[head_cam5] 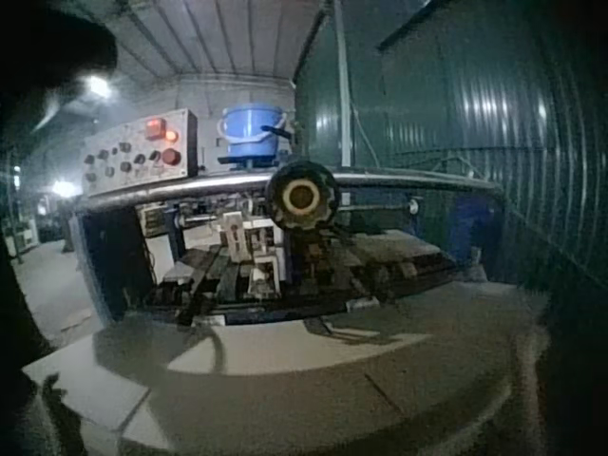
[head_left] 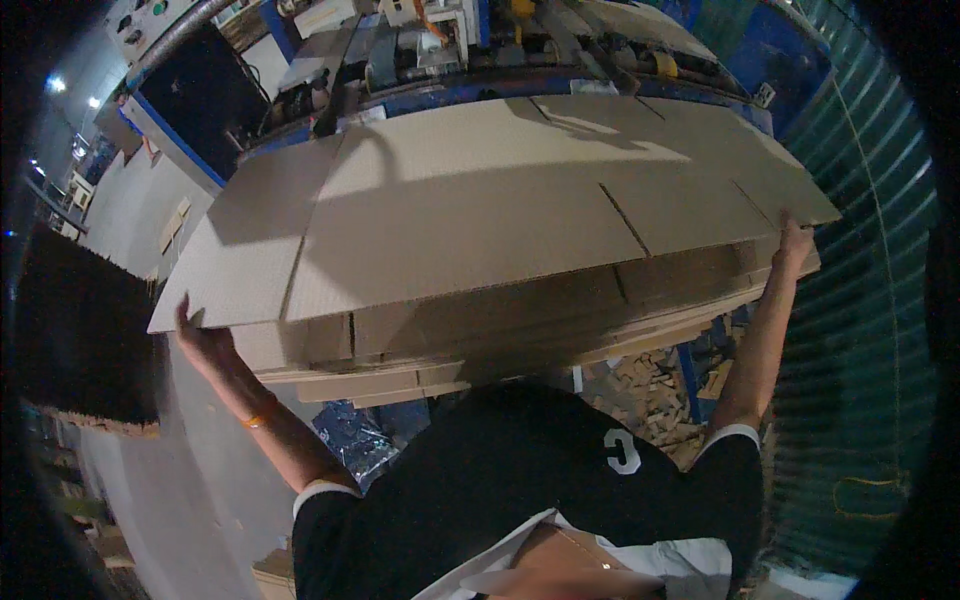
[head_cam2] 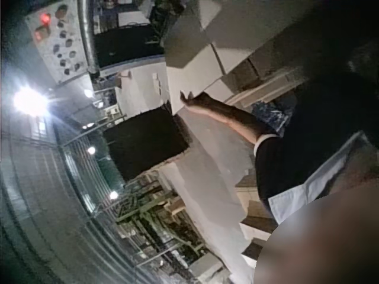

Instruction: The person repeatedly picks up flat cardboard sheets from a conveyor and stacks them by hand on a growing pile. The hands align each sheet and place it on top of the previous ones in a continuous loop.

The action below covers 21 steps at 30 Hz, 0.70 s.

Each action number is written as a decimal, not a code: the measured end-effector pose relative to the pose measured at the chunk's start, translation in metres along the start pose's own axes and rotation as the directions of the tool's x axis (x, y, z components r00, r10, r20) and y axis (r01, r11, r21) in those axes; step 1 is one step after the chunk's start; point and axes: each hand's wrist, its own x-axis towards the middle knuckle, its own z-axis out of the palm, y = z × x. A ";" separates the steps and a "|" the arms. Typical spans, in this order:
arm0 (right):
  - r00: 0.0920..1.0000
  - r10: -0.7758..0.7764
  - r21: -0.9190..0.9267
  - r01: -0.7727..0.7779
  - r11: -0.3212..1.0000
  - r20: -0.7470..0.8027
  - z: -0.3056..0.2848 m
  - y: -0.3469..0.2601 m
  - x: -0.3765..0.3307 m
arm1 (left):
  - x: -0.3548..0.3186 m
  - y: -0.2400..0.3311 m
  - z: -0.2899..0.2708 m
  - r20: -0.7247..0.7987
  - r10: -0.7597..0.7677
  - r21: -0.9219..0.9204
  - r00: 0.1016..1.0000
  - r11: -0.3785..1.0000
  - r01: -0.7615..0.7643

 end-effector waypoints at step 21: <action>0.156 -0.290 0.067 0.772 0.632 0.944 -0.010 -0.038 -0.207 | -0.168 -0.063 0.084 0.857 -0.510 0.186 0.075 0.170 -0.968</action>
